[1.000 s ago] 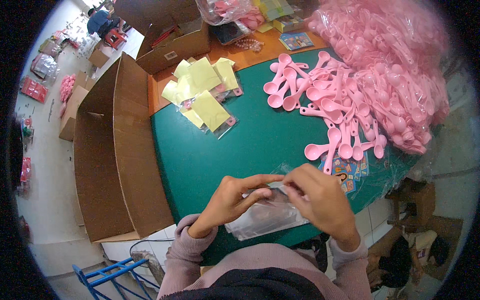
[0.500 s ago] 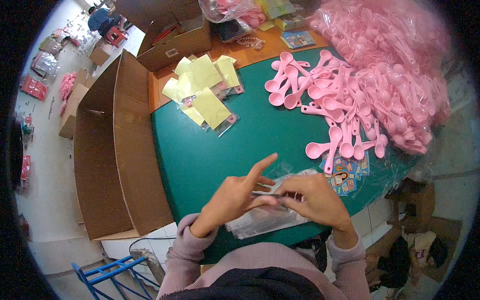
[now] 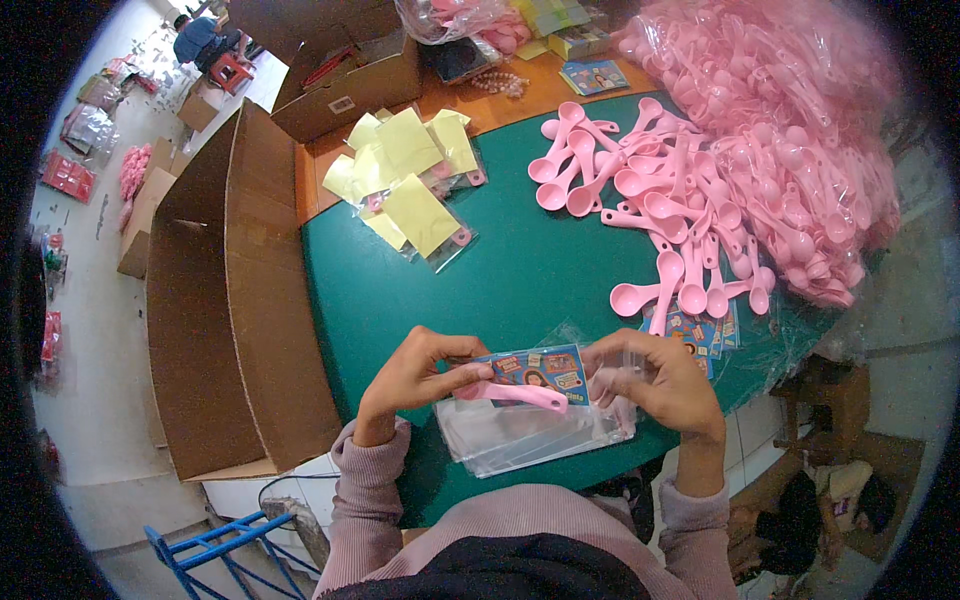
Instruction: Manually packaging pink plastic spoons and promotional cards into small plastic bags at a workstation.
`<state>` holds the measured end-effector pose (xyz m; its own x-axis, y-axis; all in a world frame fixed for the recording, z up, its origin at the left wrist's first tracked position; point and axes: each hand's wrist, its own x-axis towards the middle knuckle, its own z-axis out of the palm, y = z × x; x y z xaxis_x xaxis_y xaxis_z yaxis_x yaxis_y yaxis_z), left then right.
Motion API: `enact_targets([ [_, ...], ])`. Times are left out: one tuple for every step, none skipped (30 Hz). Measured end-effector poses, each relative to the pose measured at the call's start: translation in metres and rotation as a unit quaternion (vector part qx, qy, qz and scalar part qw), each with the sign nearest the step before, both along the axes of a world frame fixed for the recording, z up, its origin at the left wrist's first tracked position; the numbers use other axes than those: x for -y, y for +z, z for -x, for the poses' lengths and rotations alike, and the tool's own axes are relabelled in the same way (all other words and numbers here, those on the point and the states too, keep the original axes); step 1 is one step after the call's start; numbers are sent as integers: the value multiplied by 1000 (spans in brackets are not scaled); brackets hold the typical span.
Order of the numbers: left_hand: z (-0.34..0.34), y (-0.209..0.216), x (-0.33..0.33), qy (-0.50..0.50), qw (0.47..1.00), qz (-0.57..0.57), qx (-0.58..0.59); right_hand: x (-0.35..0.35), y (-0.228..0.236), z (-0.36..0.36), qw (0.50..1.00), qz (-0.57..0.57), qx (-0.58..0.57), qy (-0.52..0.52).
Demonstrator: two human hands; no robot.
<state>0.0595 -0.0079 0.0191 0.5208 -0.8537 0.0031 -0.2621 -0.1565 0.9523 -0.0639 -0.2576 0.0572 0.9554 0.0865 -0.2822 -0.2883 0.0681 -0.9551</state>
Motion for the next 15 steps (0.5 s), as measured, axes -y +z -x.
enact_targets([
  [0,0,0,2,1000,-3,6,-1,-1,0,1000,0,-1,0],
  [0,1,0,3,1000,-3,5,-2,-2,-1,999,34,12,17],
  [0,5,0,-5,1000,-19,9,-3,-3,-1,997,69,24,33],
  [0,7,1,-14,999,-34,13,-3,-2,-1,997,70,24,33],
  [0,7,1,-14,999,-33,13,-3,0,-1,998,44,13,32],
  [1,6,1,-14,999,-31,17,-3,1,-1,999,17,2,32],
  [1,6,2,-14,999,-30,21,-3,2,-1,999,17,2,32],
  [0,6,2,-14,999,-30,21,-3,4,-2,997,75,-7,36],
  [0,6,2,-18,999,-29,22,-3,4,-3,990,132,-15,39],
  [0,5,1,-21,999,-29,22,-4,3,-4,990,131,-15,40],
  [-1,4,0,-20,999,-29,22,-5,2,-6,987,151,-23,44],
  [-1,4,0,-21,999,-25,26,-6,0,-7,984,171,-32,47],
  [0,4,1,-24,999,-20,31,-5,0,-6,984,171,-32,47],
  [0,4,2,-24,999,-20,30,-4,-1,-5,984,167,-1,57],
  [1,4,3,-21,999,-24,40,-4,-2,-4,984,163,31,67],
])
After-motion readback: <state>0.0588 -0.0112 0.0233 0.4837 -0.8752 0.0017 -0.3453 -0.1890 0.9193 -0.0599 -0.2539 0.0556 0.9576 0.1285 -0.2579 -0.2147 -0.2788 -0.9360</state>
